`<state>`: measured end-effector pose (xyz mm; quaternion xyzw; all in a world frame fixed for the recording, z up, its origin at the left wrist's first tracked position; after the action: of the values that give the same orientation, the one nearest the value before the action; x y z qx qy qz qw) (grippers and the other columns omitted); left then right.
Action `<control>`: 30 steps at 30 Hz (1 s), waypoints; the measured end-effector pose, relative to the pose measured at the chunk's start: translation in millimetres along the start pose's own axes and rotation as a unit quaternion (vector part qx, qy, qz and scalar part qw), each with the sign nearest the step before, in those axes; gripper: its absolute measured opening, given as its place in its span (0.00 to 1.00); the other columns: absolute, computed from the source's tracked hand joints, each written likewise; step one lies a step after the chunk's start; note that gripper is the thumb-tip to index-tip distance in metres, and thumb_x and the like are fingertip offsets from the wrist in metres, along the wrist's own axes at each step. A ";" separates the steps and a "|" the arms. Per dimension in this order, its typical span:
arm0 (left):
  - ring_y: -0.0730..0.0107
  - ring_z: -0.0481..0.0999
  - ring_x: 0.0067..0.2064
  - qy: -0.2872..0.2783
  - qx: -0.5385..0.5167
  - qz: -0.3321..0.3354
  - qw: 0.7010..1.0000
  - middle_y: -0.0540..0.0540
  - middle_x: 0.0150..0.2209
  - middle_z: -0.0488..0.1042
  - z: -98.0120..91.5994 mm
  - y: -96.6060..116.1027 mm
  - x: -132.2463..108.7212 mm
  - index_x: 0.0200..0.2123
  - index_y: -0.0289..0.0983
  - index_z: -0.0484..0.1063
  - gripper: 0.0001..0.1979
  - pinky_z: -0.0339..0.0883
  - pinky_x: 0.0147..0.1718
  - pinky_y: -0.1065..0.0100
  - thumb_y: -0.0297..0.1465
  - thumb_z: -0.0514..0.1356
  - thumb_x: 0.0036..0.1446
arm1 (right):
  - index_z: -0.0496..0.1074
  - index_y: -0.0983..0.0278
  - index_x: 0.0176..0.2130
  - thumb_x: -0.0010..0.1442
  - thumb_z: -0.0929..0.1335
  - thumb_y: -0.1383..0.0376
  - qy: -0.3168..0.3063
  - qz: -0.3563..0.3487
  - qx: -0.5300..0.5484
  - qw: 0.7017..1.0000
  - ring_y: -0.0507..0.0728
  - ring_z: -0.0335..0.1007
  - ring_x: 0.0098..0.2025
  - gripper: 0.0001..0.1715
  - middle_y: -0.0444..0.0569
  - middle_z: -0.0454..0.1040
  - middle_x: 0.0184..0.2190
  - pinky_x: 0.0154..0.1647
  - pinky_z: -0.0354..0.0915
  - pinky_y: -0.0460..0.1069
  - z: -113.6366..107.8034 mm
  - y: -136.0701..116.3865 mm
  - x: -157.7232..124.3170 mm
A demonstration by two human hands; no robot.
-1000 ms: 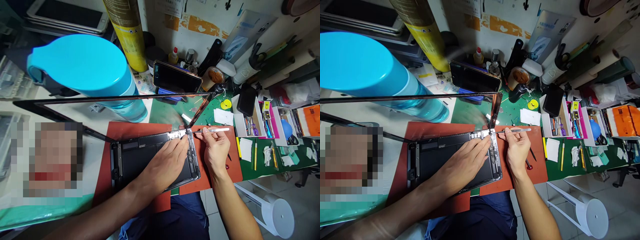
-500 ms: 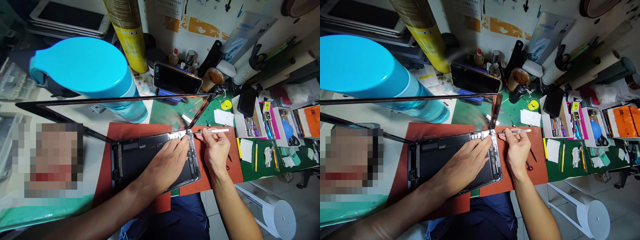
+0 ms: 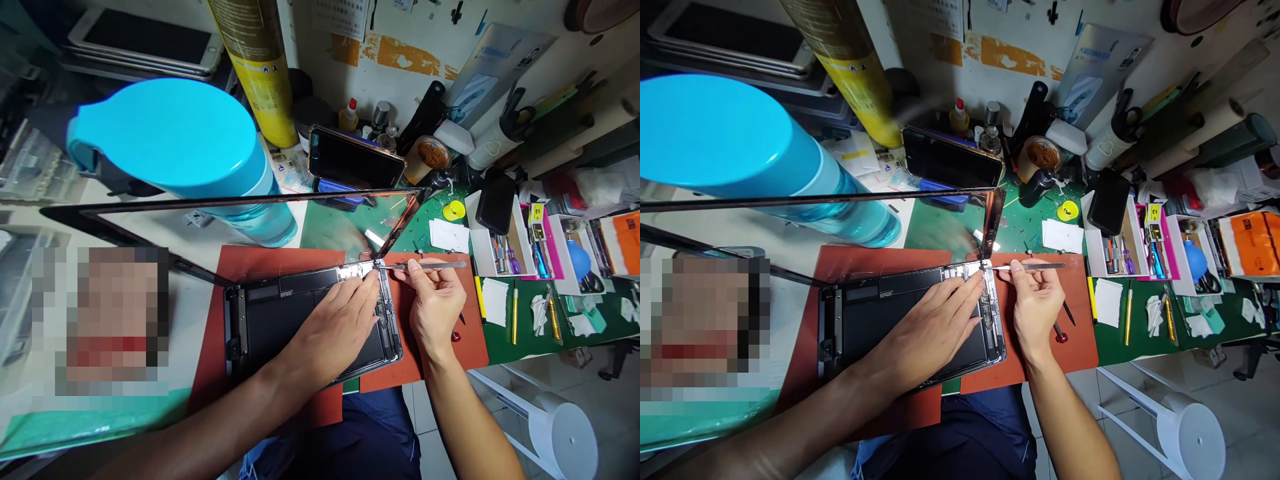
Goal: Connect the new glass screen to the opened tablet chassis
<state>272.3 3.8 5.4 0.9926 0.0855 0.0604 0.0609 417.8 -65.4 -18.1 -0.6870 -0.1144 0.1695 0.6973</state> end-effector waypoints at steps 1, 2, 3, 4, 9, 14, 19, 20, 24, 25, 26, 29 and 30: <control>0.51 0.74 0.60 -0.003 0.000 -0.002 1.000 0.33 0.68 0.71 0.5 -0.1 0.2 0.69 0.24 0.64 0.28 0.70 0.60 0.54 0.34 0.56 0.74 | 0.77 0.63 0.38 0.59 0.80 0.59 0.000 -0.003 -0.002 1.000 0.57 0.86 0.36 0.14 0.43 0.81 0.32 0.45 0.83 0.54 0.7 -1.0 -0.2; 0.51 0.74 0.60 -0.004 0.000 -0.003 1.000 0.33 0.68 0.71 0.8 0.0 0.3 0.69 0.24 0.65 0.28 0.69 0.60 0.54 0.35 0.56 0.74 | 0.77 0.63 0.38 0.60 0.80 0.59 0.000 -0.005 -0.003 1.000 0.56 0.86 0.36 0.14 0.43 0.82 0.32 0.45 0.83 0.53 1.4 -1.6 -0.3; 0.51 0.74 0.59 -0.004 0.000 -0.004 1.000 0.33 0.68 0.71 0.9 0.0 0.4 0.69 0.24 0.65 0.28 0.69 0.60 0.54 0.35 0.56 0.74 | 0.77 0.63 0.38 0.60 0.80 0.59 -0.001 -0.006 -0.006 1.000 0.56 0.86 0.36 0.14 0.43 0.82 0.32 0.44 0.83 0.53 1.9 -2.0 -0.3; 0.51 0.74 0.59 -0.005 0.000 -0.003 1.000 0.33 0.68 0.70 1.2 0.2 0.5 0.69 0.24 0.65 0.28 0.69 0.60 0.54 0.35 0.56 0.74 | 0.77 0.63 0.38 0.60 0.80 0.59 0.000 -0.006 -0.010 1.000 0.56 0.86 0.35 0.14 0.43 0.82 0.32 0.44 0.83 0.53 2.1 -2.2 -0.4; 0.50 0.73 0.61 -0.012 -0.004 -0.003 1.000 0.31 0.68 0.69 3.6 0.6 0.4 0.70 0.23 0.63 0.29 0.69 0.60 0.53 0.35 0.56 0.74 | 0.76 0.63 0.39 0.61 0.79 0.57 0.013 -0.011 -0.030 0.999 0.58 0.87 0.35 0.15 0.45 0.83 0.33 0.43 0.83 0.53 0.6 -4.9 -1.9; 0.49 0.73 0.60 -0.010 -0.015 -0.007 1.000 0.32 0.68 0.70 3.5 0.6 0.2 0.70 0.23 0.63 0.29 0.69 0.61 0.53 0.35 0.57 0.73 | 0.76 0.62 0.38 0.60 0.80 0.58 0.018 -0.014 -0.042 0.999 0.59 0.87 0.35 0.15 0.45 0.83 0.31 0.39 0.81 0.51 0.7 -8.6 -4.4; 0.49 0.72 0.62 -0.012 -0.025 -0.013 1.000 0.32 0.69 0.69 3.9 0.1 0.5 0.70 0.23 0.63 0.28 0.68 0.61 0.52 0.34 0.55 0.74 | 0.77 0.62 0.38 0.60 0.80 0.59 0.002 -0.012 -0.049 0.999 0.58 0.87 0.35 0.13 0.45 0.84 0.31 0.41 0.81 0.51 4.1 -6.9 -5.7; 0.49 0.72 0.62 -0.011 -0.027 -0.014 0.999 0.32 0.69 0.69 3.9 -0.2 0.7 0.70 0.24 0.63 0.28 0.68 0.61 0.52 0.34 0.55 0.74 | 0.77 0.62 0.38 0.61 0.79 0.59 0.002 -0.012 -0.054 0.998 0.58 0.87 0.35 0.13 0.46 0.85 0.32 0.41 0.81 0.51 4.1 -6.7 -6.0; 0.50 0.72 0.63 -0.002 -0.040 -0.013 0.999 0.33 0.69 0.69 3.0 -0.5 1.3 0.70 0.25 0.63 0.27 0.68 0.63 0.53 0.34 0.56 0.74 | 0.77 0.62 0.39 0.61 0.79 0.58 0.000 -0.013 -0.060 0.998 0.59 0.87 0.36 0.14 0.46 0.85 0.32 0.41 0.81 0.52 4.5 -6.6 -6.5; 0.49 0.72 0.63 0.001 -0.045 -0.013 0.999 0.33 0.69 0.69 2.5 -0.8 1.1 0.70 0.25 0.63 0.27 0.68 0.63 0.52 0.34 0.56 0.74 | 0.77 0.62 0.39 0.61 0.79 0.58 0.001 -0.013 -0.057 0.998 0.59 0.87 0.36 0.14 0.46 0.85 0.32 0.41 0.81 0.52 4.0 -6.6 -6.3; 0.49 0.72 0.64 0.005 -0.049 -0.014 0.999 0.33 0.69 0.69 1.9 -1.2 0.7 0.69 0.26 0.63 0.27 0.68 0.63 0.52 0.34 0.56 0.74 | 0.77 0.62 0.39 0.61 0.79 0.58 0.003 -0.013 -0.052 0.999 0.59 0.87 0.36 0.14 0.46 0.85 0.32 0.41 0.81 0.52 3.1 -6.5 -6.0; 0.50 0.72 0.64 0.027 -0.064 -0.011 0.998 0.33 0.68 0.71 -2.4 -2.2 -1.1 0.69 0.27 0.64 0.25 0.69 0.63 0.52 0.34 0.55 0.74 | 0.76 0.62 0.38 0.60 0.80 0.58 0.011 -0.014 -0.033 0.999 0.59 0.87 0.35 0.14 0.45 0.83 0.32 0.41 0.81 0.52 -0.9 -5.7 -4.4; 0.51 0.73 0.64 0.036 -0.069 -0.007 0.997 0.33 0.67 0.71 -4.6 -2.2 -1.8 0.68 0.27 0.64 0.25 0.69 0.63 0.52 0.34 0.55 0.75 | 0.76 0.62 0.38 0.60 0.80 0.59 0.013 -0.016 -0.027 0.999 0.59 0.87 0.36 0.14 0.44 0.83 0.32 0.41 0.81 0.51 -2.1 -5.5 -3.9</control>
<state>269.7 6.1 9.4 0.9825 0.0906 0.1017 0.1268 415.5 -68.9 -12.4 -0.7056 -0.1208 0.1466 0.6827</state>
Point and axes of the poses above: each hand's wrist, its own x-axis towards the middle knuckle, its own z-axis out of the palm, y = z × x, the point moved 9 cm from there along x, towards the middle knuckle
